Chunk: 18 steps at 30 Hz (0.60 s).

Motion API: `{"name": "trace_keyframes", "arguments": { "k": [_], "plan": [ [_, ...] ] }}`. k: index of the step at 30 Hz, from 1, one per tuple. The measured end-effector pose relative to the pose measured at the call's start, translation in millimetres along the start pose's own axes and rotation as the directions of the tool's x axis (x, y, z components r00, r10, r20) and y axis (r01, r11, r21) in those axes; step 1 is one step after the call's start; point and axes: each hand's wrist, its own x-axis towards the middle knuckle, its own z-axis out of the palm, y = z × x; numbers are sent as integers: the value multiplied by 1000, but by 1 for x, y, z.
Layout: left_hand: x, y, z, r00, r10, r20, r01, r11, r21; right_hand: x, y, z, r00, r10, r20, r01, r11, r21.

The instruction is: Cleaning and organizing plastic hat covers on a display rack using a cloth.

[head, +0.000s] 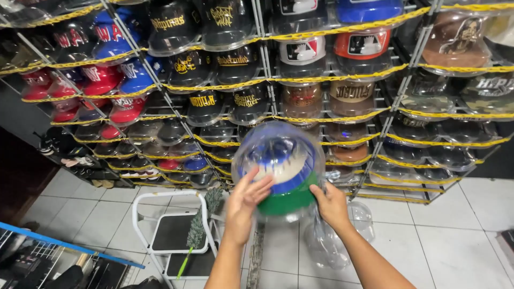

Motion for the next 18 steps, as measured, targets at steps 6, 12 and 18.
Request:
{"name": "trace_keyframes", "arguments": {
  "k": [6,12,18],
  "plan": [
    [-38,-80,-43,795,-142,-591,290,943,164,-29,-22,9,987,102,121,-128,965,230],
    [-66,-134,-13,858,-321,-400,-17,762,-647,-59,-88,23,928,263,265,-343,881,326],
    [-64,-123,-43,835,-307,-458,70,883,-464,-34,-111,-31,860,221,459,-155,972,-178]
  ]
}}
